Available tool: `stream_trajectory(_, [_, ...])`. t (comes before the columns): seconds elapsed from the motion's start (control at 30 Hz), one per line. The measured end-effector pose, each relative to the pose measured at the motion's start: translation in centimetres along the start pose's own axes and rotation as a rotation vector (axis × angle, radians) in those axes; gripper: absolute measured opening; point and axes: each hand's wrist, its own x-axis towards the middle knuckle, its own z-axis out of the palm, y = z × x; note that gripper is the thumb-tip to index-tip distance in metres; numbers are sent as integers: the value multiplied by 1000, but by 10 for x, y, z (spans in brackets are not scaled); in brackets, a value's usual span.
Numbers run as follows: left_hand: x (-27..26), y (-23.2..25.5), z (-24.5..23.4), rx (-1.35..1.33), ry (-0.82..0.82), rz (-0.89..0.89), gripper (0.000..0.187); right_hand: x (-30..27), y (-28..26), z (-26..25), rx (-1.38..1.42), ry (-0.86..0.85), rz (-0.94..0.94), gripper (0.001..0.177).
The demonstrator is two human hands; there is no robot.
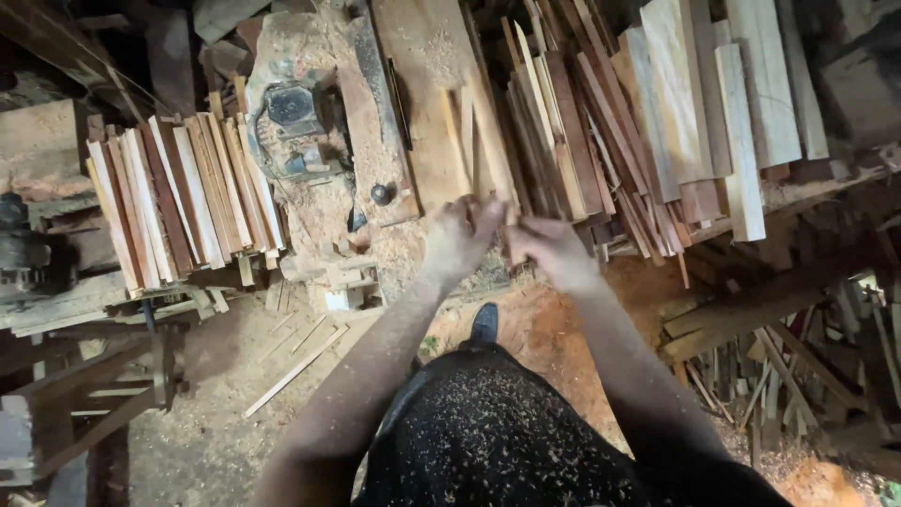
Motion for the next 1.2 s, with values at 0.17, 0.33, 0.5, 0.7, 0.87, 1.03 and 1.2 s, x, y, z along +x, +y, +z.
stream_trajectory(0.17, [0, -49, -4, -372, -34, -250, 24, 7, 21, 21, -345, 22, 64, 47])
stream_trajectory(0.33, [-31, -83, -34, -487, -66, -177, 28, 73, 71, 33, -846, 215, 167, 36])
stream_trajectory(0.5, [-54, -95, -38, -634, -128, -213, 27, 128, 69, 48, -1255, 355, -74, 92])
stream_trajectory(0.7, [-64, -112, -35, -607, -120, -250, 27, 156, 145, 23, -1180, 356, -458, 33])
stream_trajectory(0.87, [-64, -128, -26, -644, -135, -257, 27, 84, 76, 24, -1043, 213, -152, 16])
stream_trajectory(1.03, [-52, -150, -10, -664, -172, -267, 30, 80, 86, 26, -1076, 380, -127, 23])
stream_trajectory(1.2, [-41, -174, 9, -786, -197, -275, 33, 97, 104, 38, -1110, 302, 23, 51])
